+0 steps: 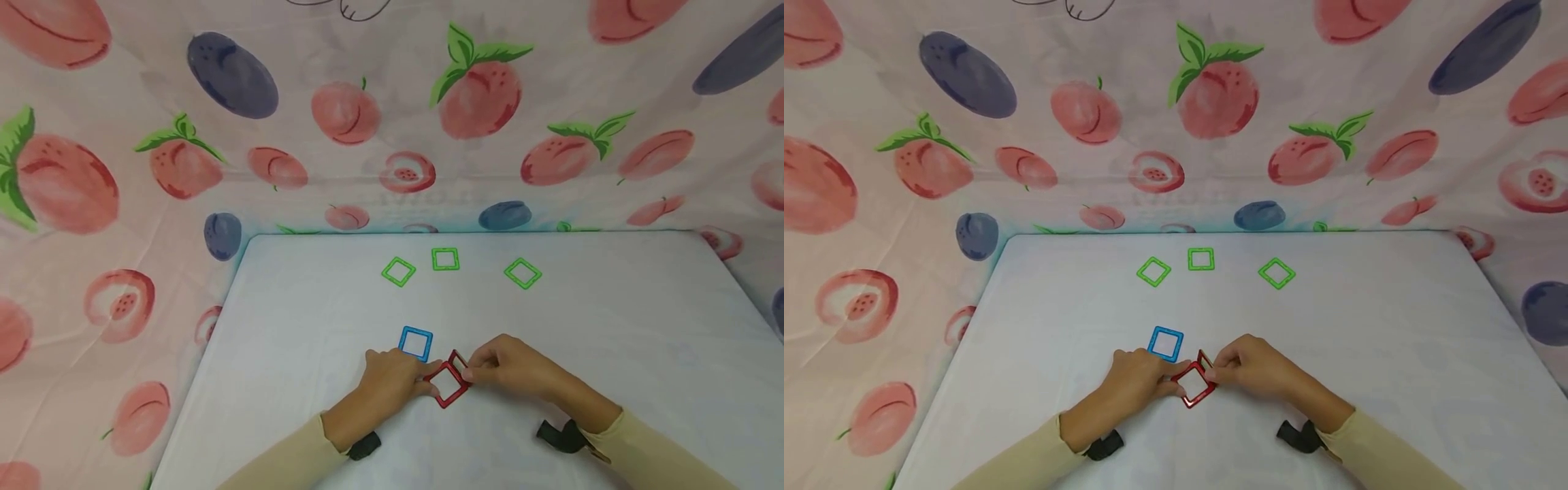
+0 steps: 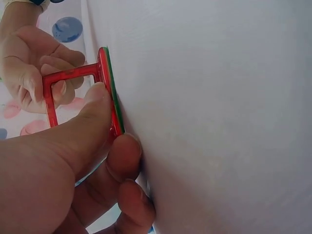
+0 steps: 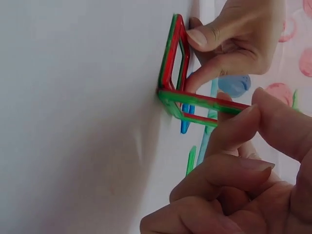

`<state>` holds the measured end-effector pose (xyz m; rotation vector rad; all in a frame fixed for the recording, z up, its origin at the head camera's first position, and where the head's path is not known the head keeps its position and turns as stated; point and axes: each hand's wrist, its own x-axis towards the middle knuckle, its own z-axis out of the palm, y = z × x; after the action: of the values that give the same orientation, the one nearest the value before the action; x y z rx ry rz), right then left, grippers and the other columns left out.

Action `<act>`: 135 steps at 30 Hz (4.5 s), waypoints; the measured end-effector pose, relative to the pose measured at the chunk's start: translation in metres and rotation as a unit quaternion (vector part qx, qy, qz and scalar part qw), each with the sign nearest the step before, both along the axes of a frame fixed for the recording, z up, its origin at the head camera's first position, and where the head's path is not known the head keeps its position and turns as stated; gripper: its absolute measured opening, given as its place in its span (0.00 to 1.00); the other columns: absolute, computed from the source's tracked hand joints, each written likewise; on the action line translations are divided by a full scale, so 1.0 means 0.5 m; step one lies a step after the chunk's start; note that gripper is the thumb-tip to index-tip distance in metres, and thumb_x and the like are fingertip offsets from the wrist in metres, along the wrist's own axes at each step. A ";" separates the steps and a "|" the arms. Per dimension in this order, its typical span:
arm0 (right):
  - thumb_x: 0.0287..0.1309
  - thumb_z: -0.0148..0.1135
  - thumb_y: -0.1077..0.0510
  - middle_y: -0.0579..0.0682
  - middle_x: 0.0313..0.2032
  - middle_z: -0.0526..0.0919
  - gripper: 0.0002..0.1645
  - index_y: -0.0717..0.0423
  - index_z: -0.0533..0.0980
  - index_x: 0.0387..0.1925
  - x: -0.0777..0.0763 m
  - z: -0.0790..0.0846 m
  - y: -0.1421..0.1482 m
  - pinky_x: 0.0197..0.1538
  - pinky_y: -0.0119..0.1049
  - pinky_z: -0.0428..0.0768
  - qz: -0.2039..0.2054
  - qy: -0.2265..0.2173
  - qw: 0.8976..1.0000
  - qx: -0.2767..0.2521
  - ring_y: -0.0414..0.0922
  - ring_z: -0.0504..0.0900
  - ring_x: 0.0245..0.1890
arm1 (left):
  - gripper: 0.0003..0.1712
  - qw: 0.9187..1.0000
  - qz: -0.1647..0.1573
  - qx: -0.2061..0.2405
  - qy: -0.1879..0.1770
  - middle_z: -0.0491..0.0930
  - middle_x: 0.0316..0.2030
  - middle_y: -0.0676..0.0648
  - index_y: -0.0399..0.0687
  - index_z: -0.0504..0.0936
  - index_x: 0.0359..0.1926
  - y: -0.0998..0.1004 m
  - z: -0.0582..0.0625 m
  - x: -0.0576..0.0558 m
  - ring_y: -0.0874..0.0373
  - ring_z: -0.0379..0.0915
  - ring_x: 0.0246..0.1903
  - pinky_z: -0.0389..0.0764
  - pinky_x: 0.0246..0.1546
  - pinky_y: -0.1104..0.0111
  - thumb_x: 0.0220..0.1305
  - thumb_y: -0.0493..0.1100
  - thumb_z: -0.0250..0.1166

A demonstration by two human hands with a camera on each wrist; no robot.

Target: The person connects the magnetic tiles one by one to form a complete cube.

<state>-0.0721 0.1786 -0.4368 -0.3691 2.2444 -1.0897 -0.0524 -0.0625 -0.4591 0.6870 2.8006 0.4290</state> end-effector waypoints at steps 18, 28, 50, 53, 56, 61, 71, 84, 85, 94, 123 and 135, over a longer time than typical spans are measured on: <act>0.67 0.65 0.43 0.46 0.23 0.76 0.19 0.47 0.86 0.24 -0.099 0.013 -0.026 0.35 0.38 0.69 0.016 0.060 0.995 0.081 0.44 0.72 0.32 | 0.27 1.000 -0.005 0.001 -0.003 0.91 0.33 0.51 0.69 0.84 0.59 -0.008 -0.010 0.009 0.59 0.79 0.27 0.67 0.26 0.59 0.58 0.62 0.72; 0.64 0.69 0.49 0.43 0.27 0.80 0.07 0.44 0.87 0.39 -0.157 -0.029 -0.060 0.37 0.38 0.73 0.063 0.111 0.987 0.101 0.42 0.74 0.32 | 0.27 1.000 -0.003 -0.006 -0.005 0.91 0.38 0.53 0.71 0.84 0.59 -0.009 -0.011 0.009 0.57 0.82 0.32 0.67 0.27 0.59 0.58 0.63 0.71; 0.54 0.78 0.46 0.41 0.20 0.81 0.15 0.44 0.84 0.19 -0.195 -0.029 -0.126 0.32 0.34 0.75 0.090 0.137 0.966 0.198 0.41 0.77 0.28 | 0.26 0.999 -0.005 -0.043 -0.002 0.85 0.20 0.57 0.72 0.84 0.59 0.001 0.001 0.005 0.61 0.76 0.24 0.68 0.27 0.58 0.59 0.64 0.70; 0.56 0.76 0.48 0.42 0.18 0.79 0.16 0.47 0.83 0.18 -0.199 -0.027 -0.100 0.29 0.33 0.73 0.095 0.129 0.965 0.207 0.41 0.76 0.25 | 0.27 0.997 -0.011 -0.071 0.023 0.81 0.16 0.57 0.73 0.85 0.58 0.006 0.004 0.011 0.61 0.74 0.23 0.68 0.27 0.59 0.58 0.67 0.70; 0.56 0.74 0.50 0.42 0.15 0.74 0.17 0.49 0.81 0.16 -0.200 -0.029 -0.070 0.27 0.32 0.70 0.095 0.128 0.967 0.198 0.40 0.73 0.23 | 0.28 0.993 -0.019 -0.104 0.055 0.79 0.14 0.57 0.74 0.86 0.56 0.011 0.008 0.018 0.62 0.70 0.20 0.66 0.28 0.59 0.55 0.70 0.70; 0.55 0.69 0.53 0.40 0.12 0.63 0.22 0.49 0.73 0.10 -0.199 -0.035 -0.022 0.26 0.32 0.63 0.076 0.118 0.978 0.155 0.39 0.65 0.19 | 0.25 0.986 -0.022 -0.136 0.090 0.75 0.12 0.56 0.74 0.91 0.47 0.021 0.011 0.022 0.62 0.66 0.18 0.62 0.30 0.58 0.50 0.74 0.72; 0.58 0.66 0.56 0.39 0.16 0.70 0.13 0.50 0.81 0.18 -0.184 -0.030 0.036 0.30 0.34 0.68 0.053 0.121 0.987 0.094 0.39 0.70 0.23 | 0.23 0.978 -0.022 -0.156 0.140 0.69 0.08 0.55 0.65 0.89 0.23 0.039 0.012 0.028 0.61 0.62 0.15 0.60 0.30 0.57 0.47 0.75 0.73; 0.60 0.67 0.56 0.41 0.19 0.72 0.09 0.51 0.84 0.24 -0.137 -0.011 0.029 0.32 0.34 0.69 0.040 0.072 0.996 0.030 0.41 0.71 0.28 | 0.24 0.981 -0.014 -0.128 0.144 0.71 0.09 0.56 0.71 0.93 0.41 0.032 0.005 0.025 0.61 0.64 0.18 0.58 0.29 0.60 0.48 0.75 0.72; 0.60 0.67 0.56 0.41 0.19 0.71 0.09 0.50 0.84 0.23 -0.134 -0.011 0.028 0.31 0.34 0.69 0.038 0.072 0.996 0.030 0.41 0.70 0.28 | 0.25 0.982 -0.015 -0.124 0.144 0.71 0.09 0.56 0.71 0.92 0.42 0.032 0.003 0.025 0.61 0.65 0.18 0.58 0.29 0.60 0.48 0.75 0.73; 0.59 0.67 0.56 0.49 0.21 0.79 0.07 0.50 0.85 0.26 -0.114 -0.004 0.024 0.31 0.33 0.70 0.027 0.070 0.997 0.004 0.43 0.72 0.29 | 0.35 0.990 -0.028 -0.070 0.122 0.82 0.19 0.57 0.62 0.88 0.56 0.025 -0.003 0.018 0.61 0.72 0.23 0.59 0.28 0.63 0.48 0.68 0.77; 0.60 0.72 0.51 0.42 0.19 0.69 0.15 0.55 0.82 0.23 -0.096 0.006 0.019 0.26 0.33 0.58 -0.010 0.053 0.998 -0.016 0.43 0.64 0.26 | 0.17 0.981 -0.094 0.057 0.162 0.84 0.31 0.56 0.52 0.78 0.58 0.048 0.004 -0.021 0.68 0.70 0.21 0.66 0.22 0.77 0.71 0.45 0.66; 0.62 0.69 0.54 0.43 0.18 0.70 0.12 0.53 0.84 0.24 -0.099 -0.002 0.021 0.25 0.32 0.58 -0.020 0.049 0.999 -0.011 0.43 0.65 0.26 | 0.04 0.965 -0.116 0.025 0.232 0.81 0.27 0.57 0.58 0.85 0.42 0.038 0.012 -0.032 0.65 0.72 0.21 0.57 0.20 0.76 0.67 0.45 0.71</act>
<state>-0.1217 0.1894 -0.4379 -0.3969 2.3366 -1.1392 -0.0684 -0.0433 -0.4530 1.2562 3.0825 0.3284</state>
